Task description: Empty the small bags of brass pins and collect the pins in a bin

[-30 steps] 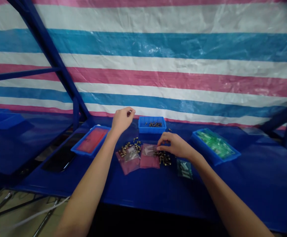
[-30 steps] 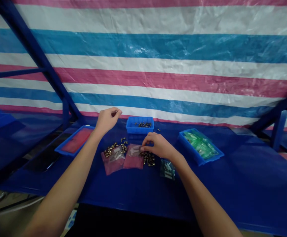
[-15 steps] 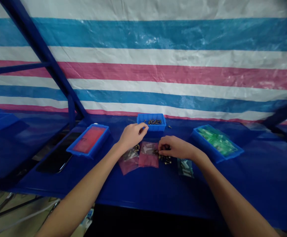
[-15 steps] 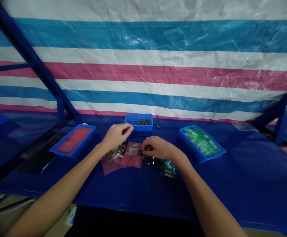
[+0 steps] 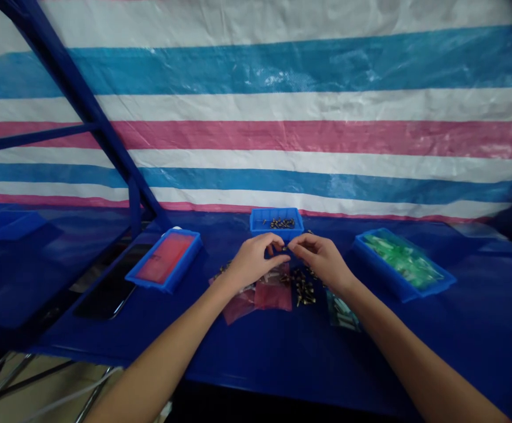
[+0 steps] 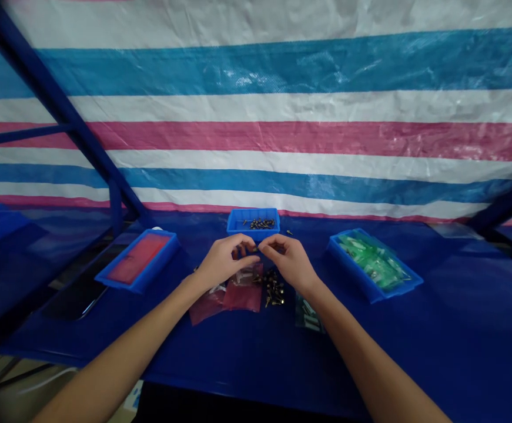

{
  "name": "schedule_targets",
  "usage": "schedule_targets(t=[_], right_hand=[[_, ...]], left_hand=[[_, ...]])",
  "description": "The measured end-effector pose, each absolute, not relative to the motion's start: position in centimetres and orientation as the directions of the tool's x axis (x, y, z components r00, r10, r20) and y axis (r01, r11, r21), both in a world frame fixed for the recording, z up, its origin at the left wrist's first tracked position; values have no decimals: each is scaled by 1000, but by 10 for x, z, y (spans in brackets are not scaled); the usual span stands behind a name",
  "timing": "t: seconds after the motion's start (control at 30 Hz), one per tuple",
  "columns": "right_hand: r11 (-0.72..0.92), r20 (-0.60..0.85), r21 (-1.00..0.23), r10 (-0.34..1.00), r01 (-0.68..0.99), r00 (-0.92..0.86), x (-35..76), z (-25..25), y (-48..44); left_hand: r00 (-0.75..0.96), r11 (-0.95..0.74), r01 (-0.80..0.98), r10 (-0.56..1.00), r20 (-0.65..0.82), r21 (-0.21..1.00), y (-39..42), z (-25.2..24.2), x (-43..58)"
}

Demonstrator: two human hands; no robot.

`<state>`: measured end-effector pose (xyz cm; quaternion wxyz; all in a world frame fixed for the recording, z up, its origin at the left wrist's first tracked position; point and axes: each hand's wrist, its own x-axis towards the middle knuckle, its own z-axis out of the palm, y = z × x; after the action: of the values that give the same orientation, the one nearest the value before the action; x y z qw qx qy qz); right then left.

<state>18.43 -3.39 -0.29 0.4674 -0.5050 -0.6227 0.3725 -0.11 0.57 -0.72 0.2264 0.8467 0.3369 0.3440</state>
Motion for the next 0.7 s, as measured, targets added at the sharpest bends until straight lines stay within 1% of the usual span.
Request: schedule_targets(t=[0.07, 0.13, 0.23, 0.33, 0.53, 0.6, 0.63, 0.7], right_hand=[[197, 198, -946, 980, 255, -26, 183, -4, -34], [212, 210, -942, 977, 259, -35, 182, -4, -35], [267, 262, -892, 963, 365, -63, 180, -3, -37], [325, 312, -783, 943, 531, -116, 180, -2, -37], [432, 317, -535, 899, 726, -301, 183, -9, -38], [476, 388, -482, 869, 736, -308, 183, -6, -42], [487, 461, -475, 847, 733, -264, 182, -2, -44], [476, 627, -492, 775, 729, -82, 178, 10, -42]], left_hand=[[548, -690, 445, 714, 436, 571, 5, -8, -2], [546, -707, 467, 703, 456, 531, 5, -9, -2], [562, -749, 472, 662, 496, 465, 5, -12, -3], [608, -789, 488, 614, 503, 373, 7, -15, -5], [740, -840, 524, 530, 414, 140, 11, -13, -9], [742, -836, 537, 532, 407, 115, 13, -9, -12], [720, -820, 560, 553, 419, 119, 14, -7, -14], [647, -759, 640, 619, 446, 124, 18, -4, -19]])
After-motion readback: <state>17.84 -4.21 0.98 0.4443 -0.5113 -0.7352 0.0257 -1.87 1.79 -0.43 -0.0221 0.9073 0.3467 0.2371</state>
